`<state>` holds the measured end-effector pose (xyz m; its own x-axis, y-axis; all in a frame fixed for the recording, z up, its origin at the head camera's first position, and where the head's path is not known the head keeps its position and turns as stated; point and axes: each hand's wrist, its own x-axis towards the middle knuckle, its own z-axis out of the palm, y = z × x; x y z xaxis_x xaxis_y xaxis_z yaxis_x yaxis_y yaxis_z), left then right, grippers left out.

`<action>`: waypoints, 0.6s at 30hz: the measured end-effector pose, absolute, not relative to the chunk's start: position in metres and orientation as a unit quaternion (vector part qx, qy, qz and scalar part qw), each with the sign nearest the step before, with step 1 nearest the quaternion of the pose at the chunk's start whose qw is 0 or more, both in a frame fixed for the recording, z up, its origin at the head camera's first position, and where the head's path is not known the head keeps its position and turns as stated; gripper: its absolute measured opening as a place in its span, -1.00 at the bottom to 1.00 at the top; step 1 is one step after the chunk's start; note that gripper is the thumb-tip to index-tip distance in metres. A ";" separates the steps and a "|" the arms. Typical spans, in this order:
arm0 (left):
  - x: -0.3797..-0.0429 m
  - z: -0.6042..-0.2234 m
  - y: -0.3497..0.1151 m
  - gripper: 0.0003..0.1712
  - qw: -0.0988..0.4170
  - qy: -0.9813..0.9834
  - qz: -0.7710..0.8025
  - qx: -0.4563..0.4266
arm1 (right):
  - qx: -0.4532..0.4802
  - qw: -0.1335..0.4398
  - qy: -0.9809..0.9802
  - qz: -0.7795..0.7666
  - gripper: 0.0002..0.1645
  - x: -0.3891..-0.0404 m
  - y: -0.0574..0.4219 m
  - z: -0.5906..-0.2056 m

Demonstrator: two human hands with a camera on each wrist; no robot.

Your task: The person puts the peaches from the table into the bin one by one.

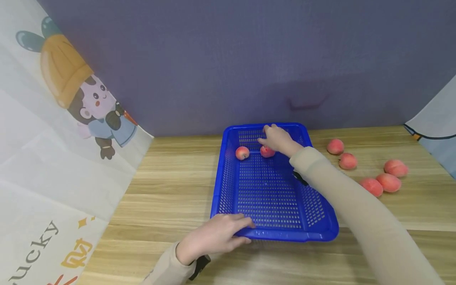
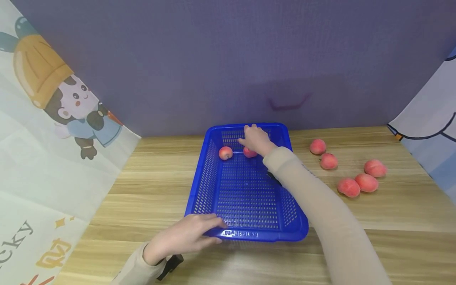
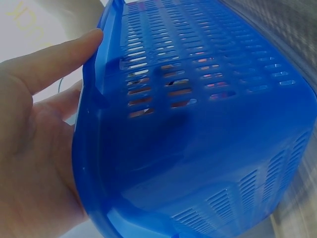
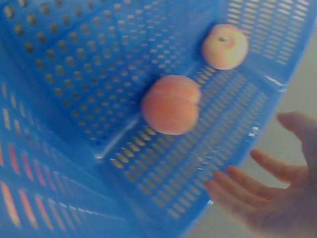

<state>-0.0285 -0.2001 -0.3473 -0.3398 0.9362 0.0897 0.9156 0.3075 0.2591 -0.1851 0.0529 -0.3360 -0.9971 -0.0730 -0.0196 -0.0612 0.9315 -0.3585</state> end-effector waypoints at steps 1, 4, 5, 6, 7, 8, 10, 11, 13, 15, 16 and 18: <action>-0.028 -0.347 -0.200 -0.77 0.040 0.808 0.133 0.572 | -0.037 0.018 0.983 -0.181 -0.43 -0.184 0.053 -0.332; -0.028 -0.346 -0.199 -0.77 0.044 0.810 0.132 0.570 | -0.050 0.017 0.981 -0.188 -0.48 -0.179 0.053 -0.321; -0.028 -0.346 -0.199 -0.77 0.045 0.810 0.132 0.569 | -0.056 0.018 0.980 -0.191 -0.49 -0.178 0.053 -0.317; -0.028 -0.345 -0.199 -0.77 0.047 0.811 0.131 0.568 | -0.061 0.019 0.979 -0.194 -0.49 -0.176 0.054 -0.313; -0.028 -0.345 -0.198 -0.77 0.048 0.812 0.129 0.567 | -0.068 0.020 0.978 -0.198 -0.50 -0.175 0.055 -0.309; -0.028 -0.345 -0.198 -0.77 0.049 0.813 0.128 0.567 | -0.074 0.021 0.976 -0.201 -0.50 -0.173 0.055 -0.305; -0.028 -0.344 -0.198 -0.77 0.051 0.813 0.125 0.566 | -0.089 0.024 0.974 -0.205 -0.49 -0.169 0.056 -0.298; -0.028 -0.344 -0.198 -0.77 0.051 0.814 0.124 0.566 | -0.096 0.024 0.974 -0.205 -0.49 -0.167 0.057 -0.295; -0.027 -0.343 -0.198 -0.77 0.053 0.814 0.124 0.565 | -0.110 0.020 0.973 -0.203 -0.50 -0.162 0.058 -0.288; -0.027 -0.343 -0.198 -0.77 0.051 0.815 0.122 0.564 | -0.122 0.016 0.972 -0.201 -0.50 -0.156 0.058 -0.283; -0.027 -0.343 -0.198 -0.77 0.051 0.816 0.121 0.563 | -0.126 0.014 0.971 -0.201 -0.50 -0.153 0.058 -0.280; -0.026 -0.342 -0.198 -0.78 0.050 0.818 0.118 0.560 | -0.130 0.011 0.971 -0.198 -0.51 -0.147 0.059 -0.275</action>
